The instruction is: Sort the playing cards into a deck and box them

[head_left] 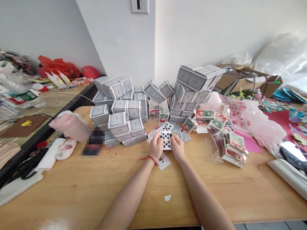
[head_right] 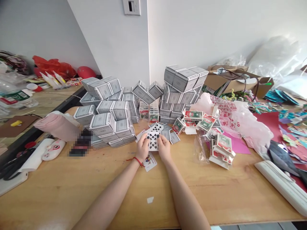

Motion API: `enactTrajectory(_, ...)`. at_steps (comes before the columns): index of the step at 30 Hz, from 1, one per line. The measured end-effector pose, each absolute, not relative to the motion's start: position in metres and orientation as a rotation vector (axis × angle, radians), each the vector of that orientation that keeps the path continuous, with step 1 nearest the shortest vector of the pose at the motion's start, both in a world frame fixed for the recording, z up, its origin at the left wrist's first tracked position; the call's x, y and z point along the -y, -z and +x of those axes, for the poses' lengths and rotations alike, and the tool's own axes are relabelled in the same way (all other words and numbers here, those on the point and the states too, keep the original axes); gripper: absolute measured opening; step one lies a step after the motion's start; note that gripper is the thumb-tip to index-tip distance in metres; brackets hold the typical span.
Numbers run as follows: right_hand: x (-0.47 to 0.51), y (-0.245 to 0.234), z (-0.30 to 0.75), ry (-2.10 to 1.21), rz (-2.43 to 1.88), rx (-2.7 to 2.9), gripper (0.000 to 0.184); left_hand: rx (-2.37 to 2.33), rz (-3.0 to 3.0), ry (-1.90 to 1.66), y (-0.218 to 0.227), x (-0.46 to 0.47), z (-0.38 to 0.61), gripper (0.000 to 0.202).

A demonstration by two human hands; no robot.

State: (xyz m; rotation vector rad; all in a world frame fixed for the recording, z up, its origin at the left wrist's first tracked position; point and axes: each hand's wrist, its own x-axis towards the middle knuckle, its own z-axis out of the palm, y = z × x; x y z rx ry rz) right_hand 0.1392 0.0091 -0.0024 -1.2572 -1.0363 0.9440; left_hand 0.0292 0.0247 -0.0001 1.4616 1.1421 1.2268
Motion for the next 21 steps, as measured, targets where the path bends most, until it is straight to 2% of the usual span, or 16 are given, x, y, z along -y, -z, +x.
enactTrajectory(7, -0.011, 0.006, 0.147, -1.251, -1.078, 0.904, 0.027, -1.052, 1.493, -1.233, 0.000, -0.031, 0.023, 0.023)
enactTrajectory(15, -0.008, -0.002, 0.142, -1.180, -1.120, 0.972, 0.029, -1.046, 1.498, -1.242, 0.003, -0.031, 0.023, 0.023)
enactTrajectory(21, -0.007, -0.005, 0.141, -1.177, -1.140, 0.981, 0.021, -1.086, 1.484, -1.229, 0.003, -0.031, 0.023, 0.018)
